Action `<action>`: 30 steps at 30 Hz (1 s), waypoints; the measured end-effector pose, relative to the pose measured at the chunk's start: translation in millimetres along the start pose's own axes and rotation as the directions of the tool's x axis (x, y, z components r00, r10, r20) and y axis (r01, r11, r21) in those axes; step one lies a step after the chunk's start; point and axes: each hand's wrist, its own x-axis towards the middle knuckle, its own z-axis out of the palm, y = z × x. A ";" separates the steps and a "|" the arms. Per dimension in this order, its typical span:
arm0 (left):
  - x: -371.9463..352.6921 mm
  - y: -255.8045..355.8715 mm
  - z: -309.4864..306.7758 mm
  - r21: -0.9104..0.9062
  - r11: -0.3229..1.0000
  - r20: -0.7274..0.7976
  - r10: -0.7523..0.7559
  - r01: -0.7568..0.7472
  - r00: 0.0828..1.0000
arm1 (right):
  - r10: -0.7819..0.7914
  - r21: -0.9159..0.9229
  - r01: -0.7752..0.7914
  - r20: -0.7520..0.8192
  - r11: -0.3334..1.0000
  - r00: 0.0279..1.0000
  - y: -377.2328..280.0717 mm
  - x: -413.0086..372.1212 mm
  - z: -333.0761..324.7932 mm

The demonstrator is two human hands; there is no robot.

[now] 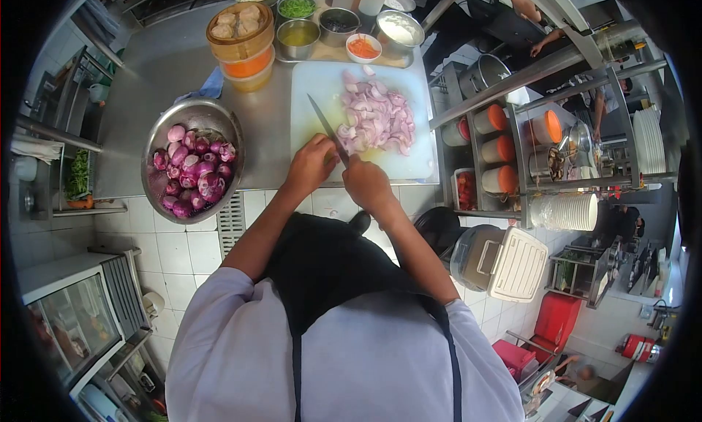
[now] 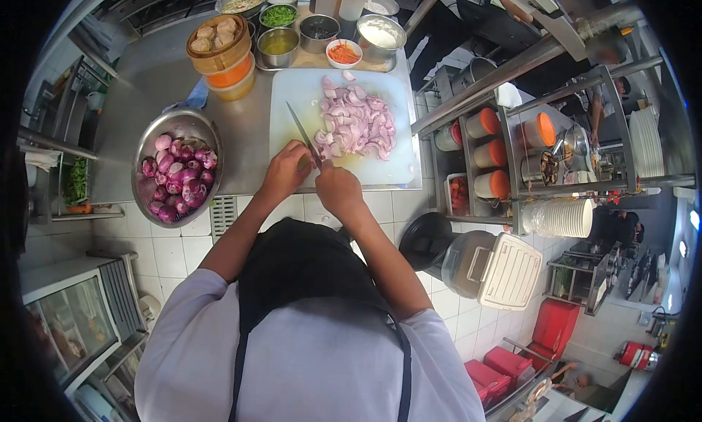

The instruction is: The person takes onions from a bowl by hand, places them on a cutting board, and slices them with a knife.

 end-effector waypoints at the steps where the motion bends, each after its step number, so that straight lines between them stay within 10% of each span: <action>1: 0.0 -0.1 0.9 0.000 1.000 0.003 0.003 -0.003 1.000 | -0.005 -0.015 0.005 0.005 1.000 1.000 -0.6 -1.6 -0.3; 24: 2.4 -1.2 0.9 0.001 1.000 0.008 -0.018 0.018 1.000 | -0.175 -0.080 0.168 -0.086 0.982 0.981 18.2 23.0 27.9; 30: 2.2 -1.2 0.9 0.009 0.999 0.018 -0.040 0.040 0.999 | -0.008 -0.065 0.009 0.018 0.998 1.000 -4.8 2.5 -2.1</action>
